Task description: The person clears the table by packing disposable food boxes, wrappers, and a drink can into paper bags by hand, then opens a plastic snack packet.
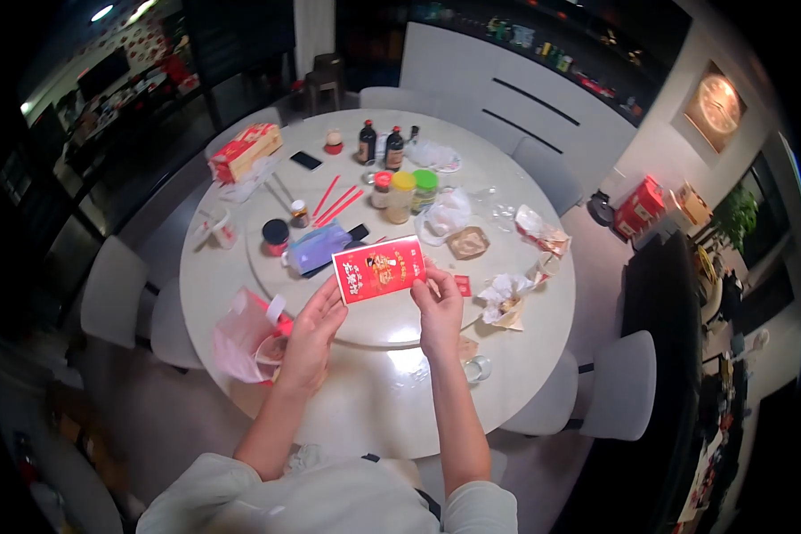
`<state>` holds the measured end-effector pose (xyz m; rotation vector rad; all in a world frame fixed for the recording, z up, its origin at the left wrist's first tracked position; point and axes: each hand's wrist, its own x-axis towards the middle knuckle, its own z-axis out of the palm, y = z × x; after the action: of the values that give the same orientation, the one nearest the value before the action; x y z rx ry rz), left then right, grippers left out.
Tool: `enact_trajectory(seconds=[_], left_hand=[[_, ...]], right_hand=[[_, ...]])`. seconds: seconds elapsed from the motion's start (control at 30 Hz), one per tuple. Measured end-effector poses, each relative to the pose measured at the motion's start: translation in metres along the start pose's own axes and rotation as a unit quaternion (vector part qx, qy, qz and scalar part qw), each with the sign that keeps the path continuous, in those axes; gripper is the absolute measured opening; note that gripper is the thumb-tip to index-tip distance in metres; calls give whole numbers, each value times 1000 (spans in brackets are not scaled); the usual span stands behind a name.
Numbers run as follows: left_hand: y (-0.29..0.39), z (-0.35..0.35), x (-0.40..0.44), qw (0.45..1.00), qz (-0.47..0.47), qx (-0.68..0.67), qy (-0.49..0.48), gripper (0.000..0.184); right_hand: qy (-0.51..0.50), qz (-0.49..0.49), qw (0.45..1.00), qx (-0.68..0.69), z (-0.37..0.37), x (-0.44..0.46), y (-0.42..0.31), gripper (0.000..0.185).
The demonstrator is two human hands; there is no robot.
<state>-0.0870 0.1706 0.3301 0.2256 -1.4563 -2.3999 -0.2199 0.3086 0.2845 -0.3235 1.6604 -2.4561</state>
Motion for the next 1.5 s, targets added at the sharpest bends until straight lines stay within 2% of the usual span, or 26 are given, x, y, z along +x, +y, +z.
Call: enact_trajectory(seconds=[0.03,0.17,0.23,0.37,0.47,0.5,0.6,0.67,0.7,0.8,0.93,1.17,1.37,1.5], left_hand=[[4,-10,-9,1000,6,-6,7,58],[31,-37,-44,997,24,12,74,53],[38,-55,-59,992,36,37,115,50],[46,-91,-80,990,58,16,128,48],[52,-107,-94,984,23,0,174,50],[54,-112,-98,989,37,2,144,52],[47,-127,-107,972,22,19,234,54],[50,-130,-112,971,32,9,238,55],[51,-131,-114,970,37,4,240,56],[46,-138,-113,967,43,20,250,56],[42,-141,-110,971,58,19,230,55],[32,-121,-92,980,47,13,191,52],[29,-63,-59,990,-13,6,139,49],[-7,-36,-23,997,-18,53,54,48]], right_hand=[[-16,10,1000,-16,13,-10,-8,14],[-97,20,993,57,58,-38,-9,14],[-119,3,992,30,76,-49,-2,14],[-155,-49,986,-43,111,-70,9,12],[-172,-88,975,-107,132,-87,14,13],[-180,-110,969,-129,137,-91,18,14],[-196,-181,936,-228,145,-105,28,13],[-205,-241,899,-303,150,-114,34,15],[-217,-229,899,-305,153,-118,37,19],[-262,-255,846,-388,154,-125,58,23],[-265,-260,831,-414,145,-126,68,28],[-225,-219,866,-389,117,-113,57,25],[-157,-204,890,-377,79,-92,42,21],[-103,-187,893,-396,37,-67,32,21]])
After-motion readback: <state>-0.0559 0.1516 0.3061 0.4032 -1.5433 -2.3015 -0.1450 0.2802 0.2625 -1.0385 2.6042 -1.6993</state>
